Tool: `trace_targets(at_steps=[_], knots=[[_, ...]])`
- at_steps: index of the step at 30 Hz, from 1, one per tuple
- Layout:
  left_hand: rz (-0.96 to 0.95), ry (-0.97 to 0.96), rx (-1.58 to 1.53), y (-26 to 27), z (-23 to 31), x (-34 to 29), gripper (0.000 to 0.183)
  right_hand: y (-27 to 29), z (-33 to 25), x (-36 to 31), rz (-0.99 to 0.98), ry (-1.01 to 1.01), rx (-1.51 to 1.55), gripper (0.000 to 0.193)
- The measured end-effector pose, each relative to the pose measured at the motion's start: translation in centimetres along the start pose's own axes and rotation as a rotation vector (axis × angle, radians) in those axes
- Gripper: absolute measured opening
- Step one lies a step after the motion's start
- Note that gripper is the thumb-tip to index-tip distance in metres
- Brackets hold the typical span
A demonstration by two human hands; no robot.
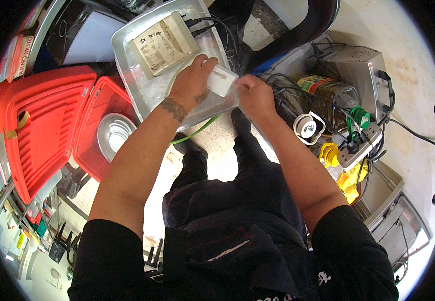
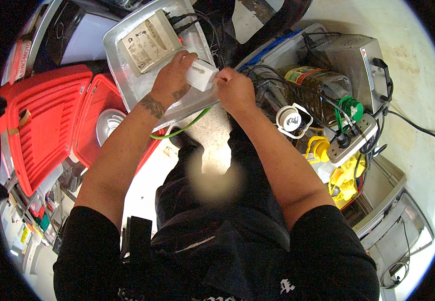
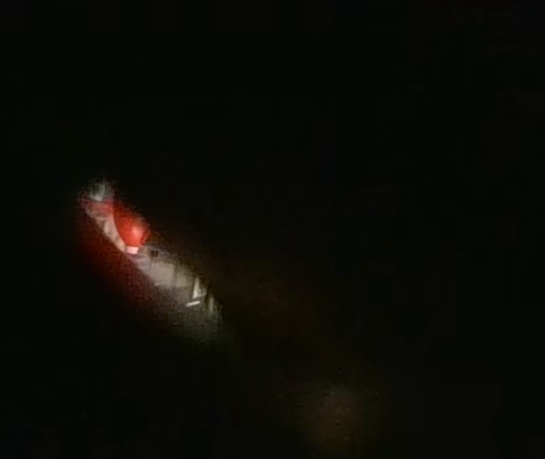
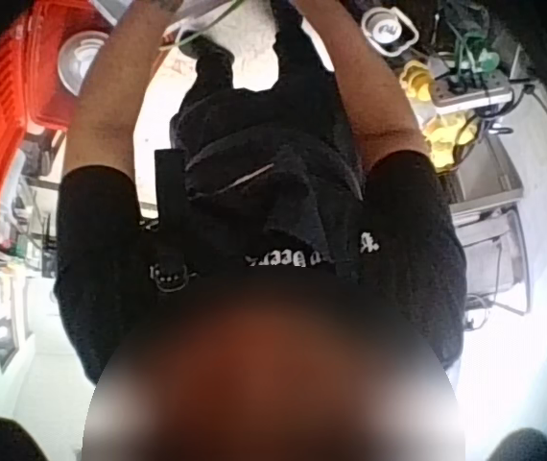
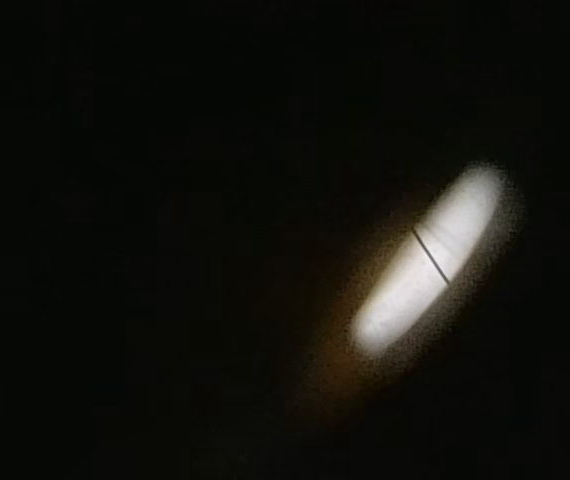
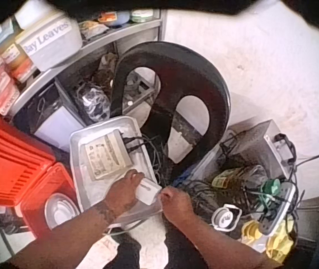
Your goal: The person assembles a small electronic device by connecting wires to a white power adapter and a beige control box. They strip wire ends, insert them into the adapter, and connect the adapter to the control box, which shows a digital display.
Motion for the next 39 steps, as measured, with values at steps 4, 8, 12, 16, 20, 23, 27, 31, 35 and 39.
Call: trace_targets(at_steps=[4,8,12,16,20,23,27,31,35,39], knots=[[0.088,0.028,0.009,1.0,-0.3,0.3,0.062,0.2,-0.4,-1.1,0.023,0.103,0.078,0.017],[0.075,0.01,-0.062,0.7,0.1,0.6,0.06,0.5,0.9,-0.8,0.044,0.006,0.012,0.02],[0.036,0.054,-0.063,0.0,-0.2,0.7,0.059,0.7,0.3,-0.3,0.05,0.084,-0.005,0.017],[0.042,0.093,-0.114,-0.4,-0.8,0.5,0.06,0.9,-0.2,-0.2,0.076,0.118,0.128,0.014],[0.094,0.064,-0.129,-0.4,-0.9,0.5,0.061,1.1,-0.2,-0.3,0.046,0.092,0.022,0.012],[0.086,0.066,-0.158,-0.8,-0.9,0.4,0.061,1.2,-0.4,-0.1,0.053,0.122,0.028,0.011],[0.033,0.092,-0.121,-1.2,-0.6,0.3,0.062,0.9,-0.8,0.0,0.052,0.176,-0.071,0.009],[0.001,0.072,-0.082,-1.0,0.0,0.2,0.063,0.7,-1.0,0.1,0.012,0.179,-0.143,0.01],[0.011,0.014,-0.061,-0.6,0.4,0.2,0.064,0.5,-0.7,0.0,-0.028,0.11,-0.09,0.009],[0.031,-0.01,-0.061,-0.9,0.0,0.3,0.064,0.3,-0.2,-0.2,-0.008,0.029,-0.015,0.009]])
Point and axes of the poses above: each hand's wrist, its own x-axis towards the middle knuckle, its own y-axis out of the back of the hand, z = x × y, the point moved 9 cm from there along x, towards the middle knuckle, and after that the axes turned 15 degrees about x, right-handed, at the moved point
